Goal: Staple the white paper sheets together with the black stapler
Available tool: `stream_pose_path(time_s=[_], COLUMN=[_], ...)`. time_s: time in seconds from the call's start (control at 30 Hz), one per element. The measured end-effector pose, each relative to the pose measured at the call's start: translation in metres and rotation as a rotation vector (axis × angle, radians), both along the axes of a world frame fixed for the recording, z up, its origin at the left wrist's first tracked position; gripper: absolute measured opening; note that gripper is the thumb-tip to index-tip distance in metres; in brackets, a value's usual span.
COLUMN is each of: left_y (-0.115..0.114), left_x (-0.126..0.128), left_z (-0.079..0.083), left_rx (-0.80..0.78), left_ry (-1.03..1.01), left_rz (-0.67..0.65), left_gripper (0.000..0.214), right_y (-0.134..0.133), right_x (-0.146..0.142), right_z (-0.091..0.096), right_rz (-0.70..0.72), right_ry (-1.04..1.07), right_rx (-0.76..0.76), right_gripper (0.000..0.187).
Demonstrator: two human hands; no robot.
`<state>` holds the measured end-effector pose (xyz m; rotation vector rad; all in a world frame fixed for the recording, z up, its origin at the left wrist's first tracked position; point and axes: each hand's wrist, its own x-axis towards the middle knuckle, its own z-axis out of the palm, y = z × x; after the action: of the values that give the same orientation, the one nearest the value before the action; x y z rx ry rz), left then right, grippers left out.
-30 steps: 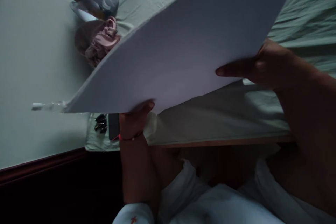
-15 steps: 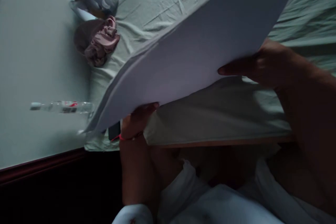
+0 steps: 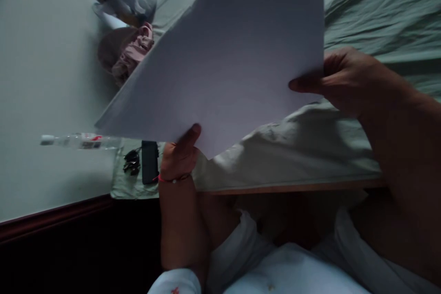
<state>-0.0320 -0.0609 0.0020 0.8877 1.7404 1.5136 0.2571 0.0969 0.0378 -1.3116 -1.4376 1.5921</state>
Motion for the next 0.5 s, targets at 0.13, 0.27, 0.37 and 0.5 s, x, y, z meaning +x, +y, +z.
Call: stream_pose_path(time_s=[0.13, 0.27, 0.37, 0.5], left_y=[0.012, 0.016, 0.015, 0.014], left_x=[0.01, 0.014, 0.014, 0.012], left_z=[0.008, 0.011, 0.012, 0.013], left_rx=[-0.022, -0.04, -0.047, -0.064], left_ry=[-0.279, -0.345, -0.332, -0.331], left_rz=[-0.079, -0.077, -0.066, -0.041], left_gripper=[0.049, 0.054, 0.057, 0.059], right_y=[-0.001, 0.001, 0.005, 0.008], right_x=[0.002, 0.006, 0.011, 0.016], right_z=[0.0, -0.002, -0.007, -0.011], right_rz=[-0.003, -0.073, -0.002, 0.125], right_ry=[0.073, 0.127, 0.104, 0.058], right_rx=[-0.054, -0.178, -0.199, -0.167], right_gripper=[0.019, 0.019, 0.021, 0.019])
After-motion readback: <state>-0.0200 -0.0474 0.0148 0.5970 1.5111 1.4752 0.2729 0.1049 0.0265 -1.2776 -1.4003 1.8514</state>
